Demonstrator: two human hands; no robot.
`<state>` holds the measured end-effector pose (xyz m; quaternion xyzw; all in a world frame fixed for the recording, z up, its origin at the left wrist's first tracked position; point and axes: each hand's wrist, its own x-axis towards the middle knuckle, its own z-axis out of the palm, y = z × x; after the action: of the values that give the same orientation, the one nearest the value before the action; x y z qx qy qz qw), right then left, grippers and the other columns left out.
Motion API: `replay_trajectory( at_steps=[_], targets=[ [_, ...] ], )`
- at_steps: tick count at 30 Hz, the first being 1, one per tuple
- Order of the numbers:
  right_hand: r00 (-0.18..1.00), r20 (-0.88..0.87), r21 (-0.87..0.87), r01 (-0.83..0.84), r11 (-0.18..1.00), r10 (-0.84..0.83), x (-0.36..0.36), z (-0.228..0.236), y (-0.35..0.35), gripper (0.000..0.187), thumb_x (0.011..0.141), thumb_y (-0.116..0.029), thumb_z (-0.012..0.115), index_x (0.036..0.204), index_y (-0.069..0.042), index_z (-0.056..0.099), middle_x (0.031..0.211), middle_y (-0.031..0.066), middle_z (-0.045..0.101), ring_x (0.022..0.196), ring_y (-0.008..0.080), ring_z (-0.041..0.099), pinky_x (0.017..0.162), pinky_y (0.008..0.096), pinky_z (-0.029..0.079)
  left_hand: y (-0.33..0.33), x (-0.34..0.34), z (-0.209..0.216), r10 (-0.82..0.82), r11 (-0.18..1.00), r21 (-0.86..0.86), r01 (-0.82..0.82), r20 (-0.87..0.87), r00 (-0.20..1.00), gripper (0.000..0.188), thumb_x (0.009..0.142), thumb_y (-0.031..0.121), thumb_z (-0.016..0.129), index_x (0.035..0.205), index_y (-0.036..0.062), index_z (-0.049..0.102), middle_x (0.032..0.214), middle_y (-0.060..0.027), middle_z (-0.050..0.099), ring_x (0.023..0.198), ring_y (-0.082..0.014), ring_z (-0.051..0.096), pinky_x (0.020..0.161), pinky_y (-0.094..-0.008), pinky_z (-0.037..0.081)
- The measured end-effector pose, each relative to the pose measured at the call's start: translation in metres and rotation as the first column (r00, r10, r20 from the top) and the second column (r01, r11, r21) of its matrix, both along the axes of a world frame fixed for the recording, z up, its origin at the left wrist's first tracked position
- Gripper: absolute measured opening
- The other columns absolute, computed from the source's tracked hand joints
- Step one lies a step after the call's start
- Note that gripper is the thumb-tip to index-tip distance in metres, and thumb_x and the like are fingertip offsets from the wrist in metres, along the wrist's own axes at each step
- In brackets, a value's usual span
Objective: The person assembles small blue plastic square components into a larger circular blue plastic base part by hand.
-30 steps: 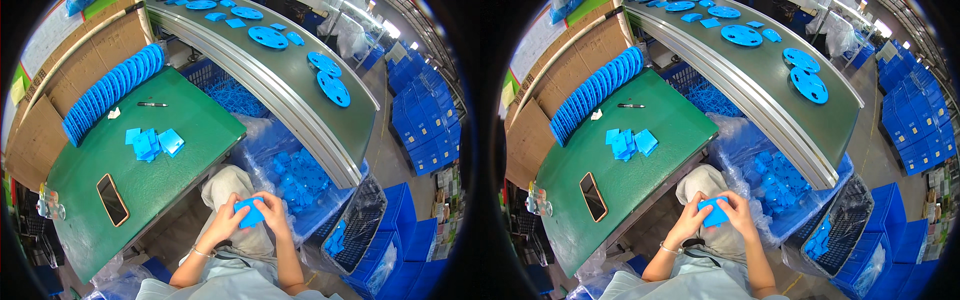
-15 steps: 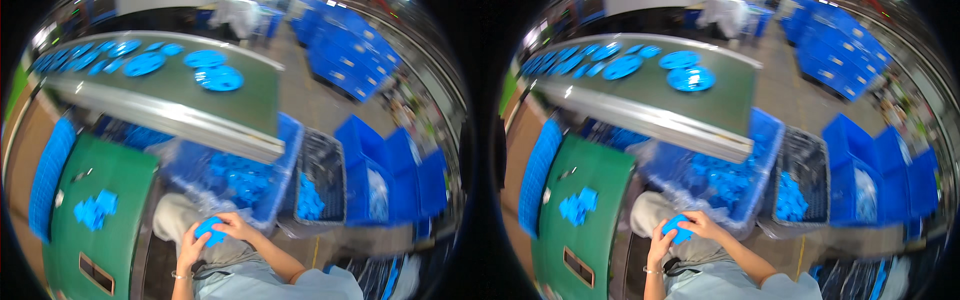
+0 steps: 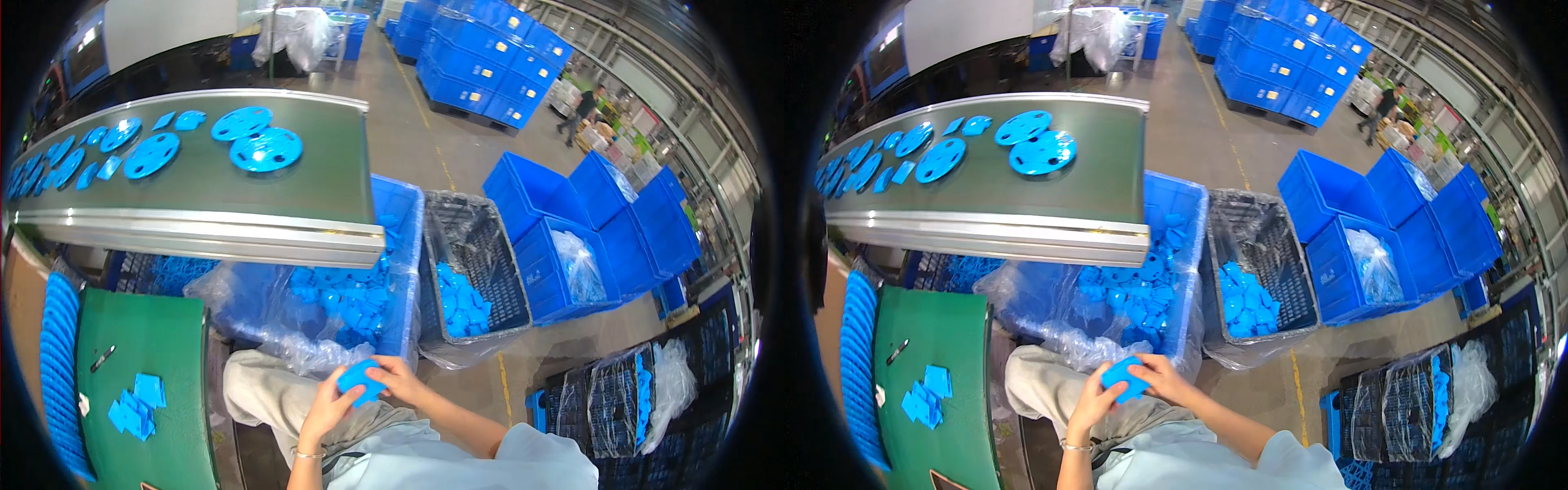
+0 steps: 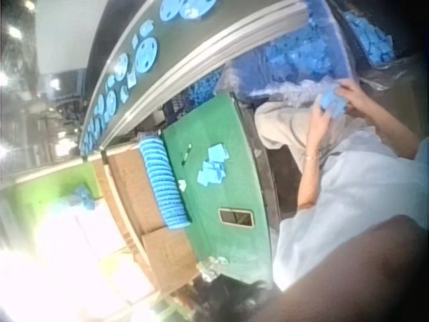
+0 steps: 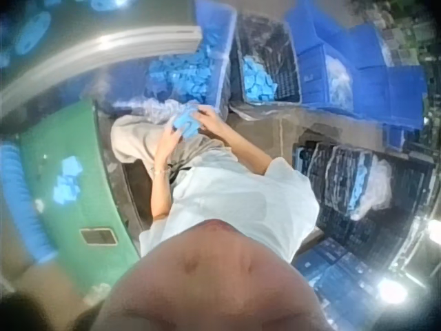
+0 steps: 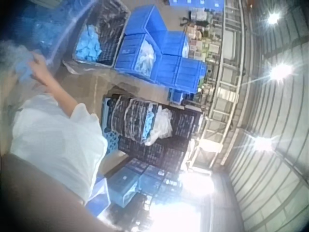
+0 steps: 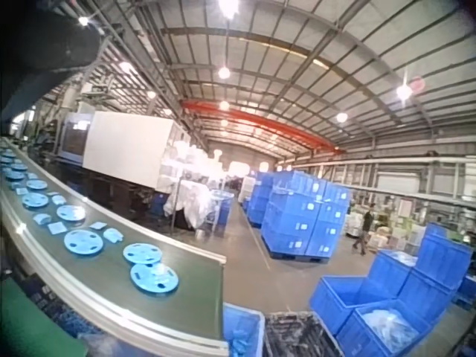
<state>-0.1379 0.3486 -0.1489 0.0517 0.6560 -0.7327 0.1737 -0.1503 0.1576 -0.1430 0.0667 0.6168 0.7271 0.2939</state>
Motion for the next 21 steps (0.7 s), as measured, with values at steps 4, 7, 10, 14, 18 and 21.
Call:
replay_trajectory(
  at_steps=[4, 7, 10, 14, 18, 21],
  targets=[
    [0.801, -0.043, 0.076, 0.598, 0.798, -0.597, -0.013, -0.013, 0.062, 0.02, 0.087, -0.026, 0.062, 0.09, -0.007, 0.064, 0.078, 0.0037, 0.061, 0.065, 0.0133, 0.059, 0.046, 0.0266, 0.05, -0.014, 0.007, 0.007, -0.181, 0.983, -0.062, 0.174, -0.115, 0.977, 0.039, 0.092, 0.032, 0.055, 0.122, 0.0081, 0.048, 0.079, -0.0068, 0.062, 0.059, -0.0137, 0.059, 0.058, -0.0269, 0.046],
    [0.64, -0.433, 0.402, 0.767, 0.5, -0.634, -0.031, -0.036, 0.179, 0.019, 0.088, -0.023, 0.061, 0.083, -0.005, 0.063, 0.072, 0.002, 0.057, 0.059, 0.0109, 0.055, 0.049, 0.0269, 0.048, -0.033, 0.018, -0.002, -0.09, 0.994, -0.069, 0.086, -0.064, 0.994, 0.04, 0.093, 0.032, 0.051, 0.126, 0.0095, 0.046, 0.083, -0.0089, 0.063, 0.065, -0.0156, 0.062, 0.066, -0.029, 0.048],
    [0.78, -0.543, 0.813, 0.581, 0.038, -0.311, -0.039, -0.053, 0.242, 0.026, 0.068, -0.025, 0.071, 0.086, -0.006, 0.067, 0.084, 0.0147, 0.059, 0.084, 0.0312, 0.059, 0.077, 0.0404, 0.047, -0.056, 0.026, -0.018, 0.032, 0.996, -0.081, -0.035, -0.04, 0.999, 0.035, 0.094, 0.027, 0.05, 0.123, 0.0083, 0.048, 0.081, -0.0088, 0.063, 0.069, -0.0153, 0.062, 0.068, -0.0296, 0.048],
    [0.809, -0.584, 0.811, 0.578, 0.094, 0.068, -0.122, 0.004, 0.225, 0.017, 0.069, -0.012, 0.065, 0.084, -0.003, 0.066, 0.088, 0.0166, 0.058, 0.087, 0.0323, 0.057, 0.078, 0.0387, 0.046, -0.079, 0.037, -0.036, 0.179, 0.978, -0.105, -0.182, -0.036, 0.983, 0.031, 0.094, 0.024, 0.05, 0.119, 0.0061, 0.052, 0.082, -0.0084, 0.063, 0.073, -0.0146, 0.061, 0.071, -0.0268, 0.047],
    [0.639, -0.753, 0.634, 0.641, 0.431, 0.158, -0.244, 0.121, 0.078, 0.03, 0.081, -0.023, 0.065, 0.102, -0.001, 0.062, 0.096, 0.0165, 0.063, 0.089, 0.0295, 0.062, 0.078, 0.036, 0.048, -0.093, 0.035, -0.044, 0.274, 0.962, -0.004, -0.274, 0.076, 0.959, 0.031, 0.095, 0.023, 0.049, 0.12, 0.0054, 0.052, 0.087, -0.0052, 0.061, 0.081, -0.012, 0.057, 0.076, -0.0265, 0.046],
    [0.683, -0.723, 0.554, 0.481, 0.68, 0.106, -0.353, 0.155, 0.005, 0.047, 0.083, -0.039, 0.064, 0.118, -0.009, 0.056, 0.095, 0.015, 0.067, 0.086, 0.0214, 0.064, 0.08, 0.0316, 0.048, -0.095, 0.028, -0.022, 0.267, 0.964, -0.008, -0.267, 0.017, 0.964, 0.031, 0.095, 0.023, 0.048, 0.12, 0.0055, 0.053, 0.087, -0.0062, 0.063, 0.083, -0.0131, 0.059, 0.079, -0.0267, 0.046]
  ],
)
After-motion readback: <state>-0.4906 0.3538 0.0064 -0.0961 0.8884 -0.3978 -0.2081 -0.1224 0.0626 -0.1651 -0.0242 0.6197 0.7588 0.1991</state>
